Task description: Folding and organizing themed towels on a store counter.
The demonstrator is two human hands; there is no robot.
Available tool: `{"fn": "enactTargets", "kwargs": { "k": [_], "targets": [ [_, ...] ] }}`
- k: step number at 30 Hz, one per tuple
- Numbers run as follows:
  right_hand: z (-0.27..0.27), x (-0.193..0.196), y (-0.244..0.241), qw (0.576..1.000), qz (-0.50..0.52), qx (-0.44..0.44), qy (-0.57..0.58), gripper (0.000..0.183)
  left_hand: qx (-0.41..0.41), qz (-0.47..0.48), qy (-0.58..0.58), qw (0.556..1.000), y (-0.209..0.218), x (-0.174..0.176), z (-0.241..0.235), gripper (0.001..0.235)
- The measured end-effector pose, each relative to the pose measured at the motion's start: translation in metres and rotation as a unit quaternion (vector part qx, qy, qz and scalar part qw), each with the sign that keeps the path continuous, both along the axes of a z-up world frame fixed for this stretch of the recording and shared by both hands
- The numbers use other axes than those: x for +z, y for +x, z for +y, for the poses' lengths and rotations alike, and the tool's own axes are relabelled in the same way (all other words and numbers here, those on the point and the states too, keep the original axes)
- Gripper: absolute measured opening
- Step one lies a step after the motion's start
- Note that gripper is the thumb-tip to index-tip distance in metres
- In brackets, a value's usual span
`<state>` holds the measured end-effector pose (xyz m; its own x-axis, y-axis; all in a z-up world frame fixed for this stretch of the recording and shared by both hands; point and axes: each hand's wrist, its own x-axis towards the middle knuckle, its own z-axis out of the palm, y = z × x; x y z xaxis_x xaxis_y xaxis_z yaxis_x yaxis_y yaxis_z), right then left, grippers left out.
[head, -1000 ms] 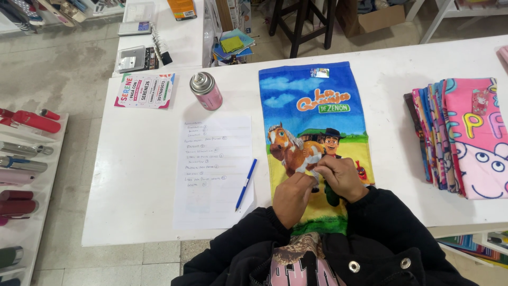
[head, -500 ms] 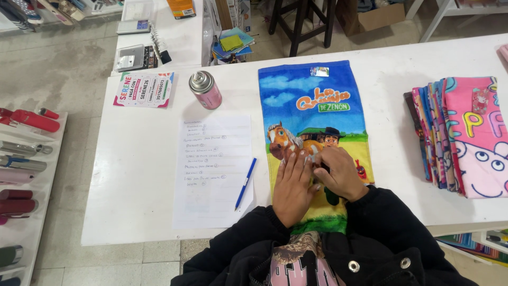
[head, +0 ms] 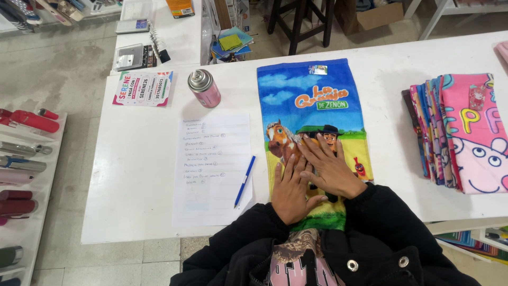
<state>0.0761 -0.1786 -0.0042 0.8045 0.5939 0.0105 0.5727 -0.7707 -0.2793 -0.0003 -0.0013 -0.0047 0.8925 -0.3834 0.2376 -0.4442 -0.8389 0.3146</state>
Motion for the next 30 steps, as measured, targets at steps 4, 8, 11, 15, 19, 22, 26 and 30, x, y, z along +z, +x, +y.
{"fn": "enactTargets", "kwargs": {
  "k": [4,8,11,15,19,22,26,30],
  "targets": [
    [0.0,0.001,0.0,1.0,0.014,-0.003,-0.014,0.084,0.001,-0.011,0.001,1.0,0.0,-0.001,0.0,0.102],
    [0.001,0.004,-0.001,1.0,0.002,0.001,-0.007,0.084,-0.001,0.043,-0.002,0.999,0.0,-0.002,0.0,0.095],
    [0.002,0.006,-0.001,1.0,0.009,-0.002,-0.008,0.085,-0.002,0.029,-0.02,0.999,0.003,-0.002,-0.001,0.098],
    [-0.007,0.0,-0.007,1.0,-0.01,0.007,0.02,0.085,-0.013,0.024,0.011,1.0,-0.001,-0.025,-0.003,0.095],
    [-0.009,0.026,-0.039,0.999,-0.005,-0.032,0.016,0.084,-0.005,-0.031,0.053,0.998,-0.022,-0.019,0.002,0.087],
    [-0.017,0.026,-0.06,0.997,-0.017,-0.073,0.025,0.085,0.004,-0.053,0.067,0.996,-0.036,0.007,0.005,0.093],
    [-0.031,0.001,-0.08,0.994,0.019,-0.093,-0.053,0.085,-0.058,0.06,0.008,0.996,-0.053,0.027,0.005,0.116],
    [-0.037,-0.006,-0.092,0.996,0.004,-0.084,-0.018,0.083,-0.061,0.154,0.111,0.98,-0.059,0.047,-0.002,0.136]
  ]
}}
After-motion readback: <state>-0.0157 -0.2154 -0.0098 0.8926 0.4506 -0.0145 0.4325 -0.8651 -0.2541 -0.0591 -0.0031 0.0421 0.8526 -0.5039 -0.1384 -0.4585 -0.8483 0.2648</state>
